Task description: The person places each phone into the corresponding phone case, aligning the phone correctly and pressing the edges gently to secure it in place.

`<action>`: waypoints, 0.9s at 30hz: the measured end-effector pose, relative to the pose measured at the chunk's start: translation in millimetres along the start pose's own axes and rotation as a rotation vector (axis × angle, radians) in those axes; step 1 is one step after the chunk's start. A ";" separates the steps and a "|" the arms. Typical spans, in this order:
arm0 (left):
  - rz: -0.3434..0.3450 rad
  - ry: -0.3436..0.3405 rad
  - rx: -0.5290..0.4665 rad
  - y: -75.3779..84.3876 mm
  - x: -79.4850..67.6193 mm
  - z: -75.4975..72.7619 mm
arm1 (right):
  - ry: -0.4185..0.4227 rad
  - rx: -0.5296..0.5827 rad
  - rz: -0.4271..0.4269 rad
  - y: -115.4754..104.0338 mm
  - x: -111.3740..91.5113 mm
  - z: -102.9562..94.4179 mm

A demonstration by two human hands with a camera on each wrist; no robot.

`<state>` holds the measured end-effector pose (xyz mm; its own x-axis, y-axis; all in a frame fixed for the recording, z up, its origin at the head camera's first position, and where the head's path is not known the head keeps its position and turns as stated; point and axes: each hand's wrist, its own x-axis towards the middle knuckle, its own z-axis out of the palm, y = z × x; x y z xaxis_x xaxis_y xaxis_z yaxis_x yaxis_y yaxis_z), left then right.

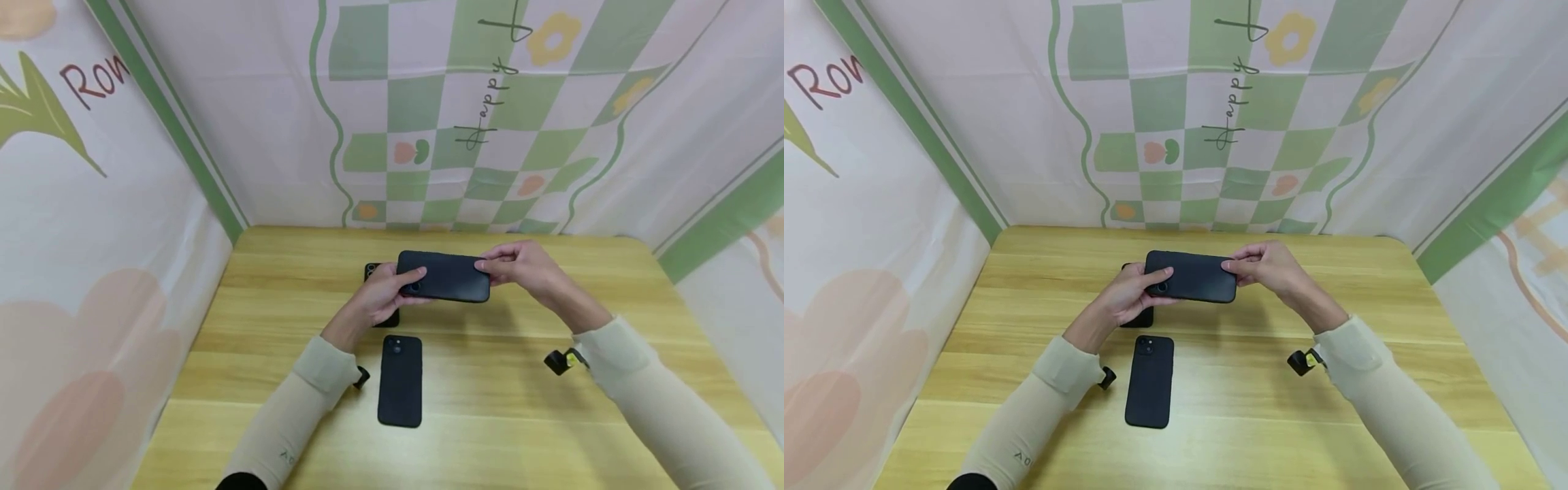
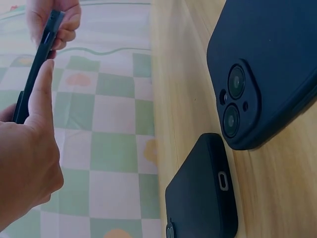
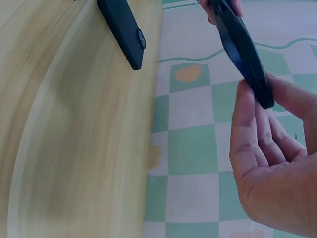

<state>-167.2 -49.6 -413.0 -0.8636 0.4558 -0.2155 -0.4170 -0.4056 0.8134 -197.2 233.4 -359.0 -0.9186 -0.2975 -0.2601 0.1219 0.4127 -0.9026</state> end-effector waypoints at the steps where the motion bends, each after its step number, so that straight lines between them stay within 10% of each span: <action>1: 0.002 0.005 0.003 -0.6 0.2 0.1 | 0.012 0.023 -0.010 0.9 0.2 1.2; 27: 0.079 0.093 -0.056 -2.7 2.9 -0.3 | -0.119 0.344 -0.034 20.6 -2.8 12.0</action>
<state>-168.7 -47.4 -416.0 -0.9156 0.3468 -0.2033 -0.3599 -0.4820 0.7989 -187.7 232.5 -381.0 -0.8766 -0.4124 -0.2481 0.2305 0.0929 -0.9686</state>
